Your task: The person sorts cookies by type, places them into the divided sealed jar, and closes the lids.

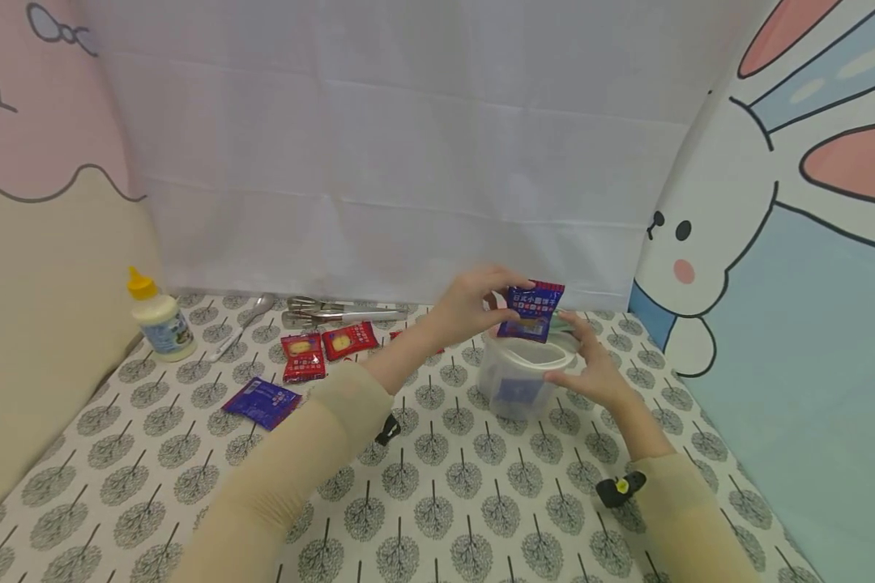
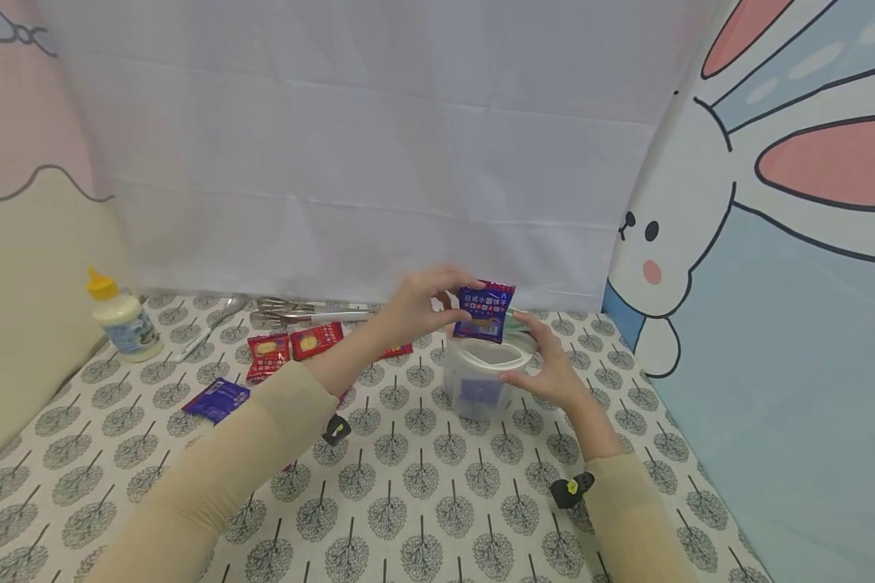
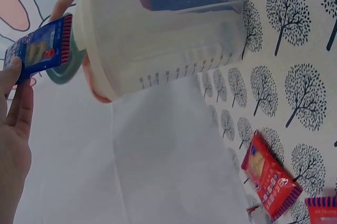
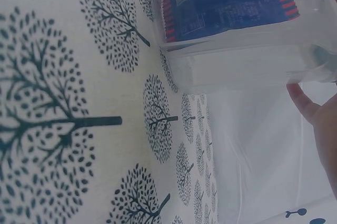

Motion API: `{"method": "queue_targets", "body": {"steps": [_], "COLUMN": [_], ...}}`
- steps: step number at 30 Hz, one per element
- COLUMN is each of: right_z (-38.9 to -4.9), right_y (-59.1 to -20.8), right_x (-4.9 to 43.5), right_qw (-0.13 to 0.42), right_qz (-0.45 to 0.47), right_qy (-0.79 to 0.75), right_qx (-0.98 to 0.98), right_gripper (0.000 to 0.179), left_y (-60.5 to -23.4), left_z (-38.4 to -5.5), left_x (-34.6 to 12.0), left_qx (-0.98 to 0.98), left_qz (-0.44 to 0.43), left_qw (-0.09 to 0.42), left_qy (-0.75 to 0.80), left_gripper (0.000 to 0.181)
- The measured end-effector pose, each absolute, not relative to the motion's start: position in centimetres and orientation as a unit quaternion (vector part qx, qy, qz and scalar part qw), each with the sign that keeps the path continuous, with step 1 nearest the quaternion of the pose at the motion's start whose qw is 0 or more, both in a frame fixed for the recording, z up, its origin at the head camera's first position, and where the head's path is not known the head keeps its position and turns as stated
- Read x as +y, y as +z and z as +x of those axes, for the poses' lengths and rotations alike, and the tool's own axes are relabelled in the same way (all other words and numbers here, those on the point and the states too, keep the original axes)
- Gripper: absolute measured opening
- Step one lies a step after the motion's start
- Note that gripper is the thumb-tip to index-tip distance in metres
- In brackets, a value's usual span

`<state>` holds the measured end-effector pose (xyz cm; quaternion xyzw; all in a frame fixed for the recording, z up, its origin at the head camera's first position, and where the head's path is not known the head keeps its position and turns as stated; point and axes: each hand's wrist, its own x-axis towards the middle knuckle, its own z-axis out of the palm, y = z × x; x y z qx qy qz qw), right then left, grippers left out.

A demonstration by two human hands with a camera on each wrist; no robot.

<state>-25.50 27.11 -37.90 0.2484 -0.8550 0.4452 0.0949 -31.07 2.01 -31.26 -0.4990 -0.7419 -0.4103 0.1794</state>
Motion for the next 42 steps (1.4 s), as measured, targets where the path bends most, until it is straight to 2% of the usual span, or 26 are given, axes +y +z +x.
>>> {"method": "queue_targets", "body": {"steps": [5, 11, 15, 22, 25, 29, 33, 42], "right_z": [-25.2, -24.8, -25.0, -25.3, -25.2, -25.2, -25.3, -25.4], "right_y": [-37.7, -37.4, -37.5, -38.0, -38.0, -38.0, -38.0, -38.1], "right_x": [27.0, 26.9, 26.9, 27.2, 27.2, 27.1, 27.0, 27.0], "right_qw": [0.091, 0.083, 0.092, 0.102, 0.1, 0.1, 0.102, 0.11], "right_qz": [0.241, 0.216, 0.239, 0.275, 0.274, 0.269, 0.266, 0.278], "right_qy": [0.447, 0.431, 0.434, 0.444, 0.448, 0.451, 0.451, 0.441], "right_qx": [-0.857, -0.872, -0.864, -0.846, -0.845, -0.845, -0.845, -0.846], "right_gripper": [0.095, 0.1, 0.096, 0.095, 0.096, 0.096, 0.096, 0.096], "left_y": [-32.4, -33.8, -35.1, -36.5, -36.9, -37.1, -36.4, -33.9], "left_z": [-30.8, -30.6, -30.7, -30.7, -30.5, -30.3, -30.0, -27.8], "left_x": [3.3, 4.0, 4.1, 3.7, 3.1, 2.0, 0.1, -7.7], "left_qx": [-0.729, -0.735, -0.752, -0.759, -0.762, -0.764, -0.772, -0.846], "left_qz": [-0.509, -0.512, -0.526, -0.547, -0.55, -0.551, -0.535, -0.44], "left_qw": [0.201, 0.188, 0.183, 0.242, 0.246, 0.214, 0.176, 0.014], "left_qy": [-0.412, -0.403, -0.353, -0.259, -0.239, -0.26, -0.296, -0.301], "left_gripper": [0.04, 0.036, 0.035, 0.024, 0.02, 0.027, 0.042, 0.072]}}
